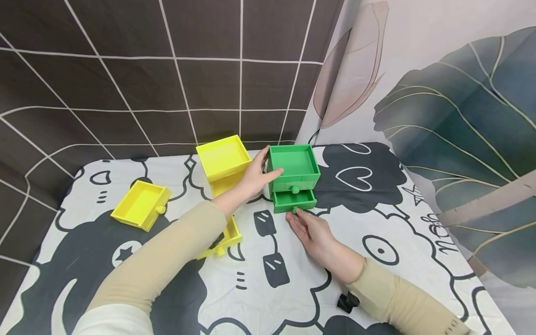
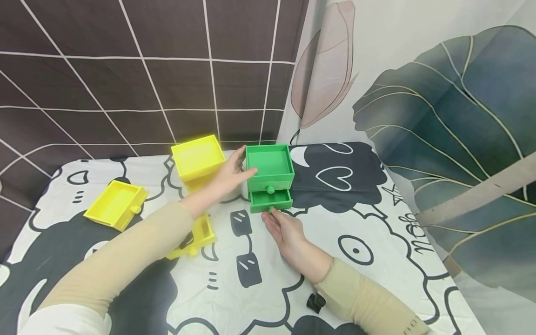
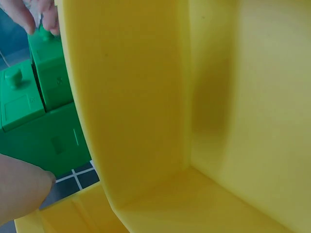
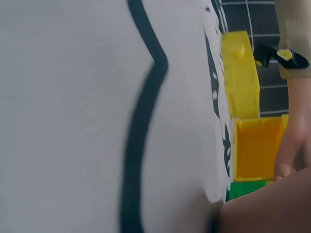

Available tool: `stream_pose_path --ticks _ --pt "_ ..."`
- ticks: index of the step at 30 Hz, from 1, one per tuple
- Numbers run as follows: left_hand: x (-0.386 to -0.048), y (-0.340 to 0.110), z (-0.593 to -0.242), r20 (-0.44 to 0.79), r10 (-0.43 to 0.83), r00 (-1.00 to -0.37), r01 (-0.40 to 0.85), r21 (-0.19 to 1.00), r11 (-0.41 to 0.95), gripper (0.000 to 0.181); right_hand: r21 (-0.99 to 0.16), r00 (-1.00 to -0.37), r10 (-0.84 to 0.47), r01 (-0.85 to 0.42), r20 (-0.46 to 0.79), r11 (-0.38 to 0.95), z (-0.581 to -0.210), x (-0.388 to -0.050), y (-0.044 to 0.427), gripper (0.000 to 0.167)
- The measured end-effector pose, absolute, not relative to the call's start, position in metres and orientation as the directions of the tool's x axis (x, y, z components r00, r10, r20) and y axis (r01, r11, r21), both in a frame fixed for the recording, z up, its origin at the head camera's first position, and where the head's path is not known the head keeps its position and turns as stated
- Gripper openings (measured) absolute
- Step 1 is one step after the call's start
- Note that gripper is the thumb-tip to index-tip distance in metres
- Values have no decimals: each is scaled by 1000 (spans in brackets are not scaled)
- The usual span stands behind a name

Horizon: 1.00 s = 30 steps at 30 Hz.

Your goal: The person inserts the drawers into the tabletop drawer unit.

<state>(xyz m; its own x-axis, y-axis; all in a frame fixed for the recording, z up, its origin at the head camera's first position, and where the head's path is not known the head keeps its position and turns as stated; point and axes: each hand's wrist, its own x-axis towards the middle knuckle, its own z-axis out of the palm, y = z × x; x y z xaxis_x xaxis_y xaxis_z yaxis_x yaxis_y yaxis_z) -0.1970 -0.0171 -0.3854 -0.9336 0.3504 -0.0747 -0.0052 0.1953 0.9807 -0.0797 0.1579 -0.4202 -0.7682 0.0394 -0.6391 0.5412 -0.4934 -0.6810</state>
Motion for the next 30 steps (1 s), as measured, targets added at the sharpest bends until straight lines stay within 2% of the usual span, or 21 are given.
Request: stream_pose_path --ticks 6,9,18,30 --pt "-197 -17 -385 -80 352 -933 -9 980 198 89 -659 -757 37 542 -652 -521 -418 -91 157 43" --pt "-197 -17 -385 -79 353 -932 -11 981 191 88 -643 -753 33 537 -657 -546 -417 -97 156 46" --pt "-196 -17 -385 -80 363 -929 -20 986 166 87 -598 -739 19 530 -674 -601 -415 -113 155 40" --pt "-196 -17 -384 -101 360 -927 -36 982 183 85 -575 -737 -9 534 -676 -620 -414 -116 158 42"
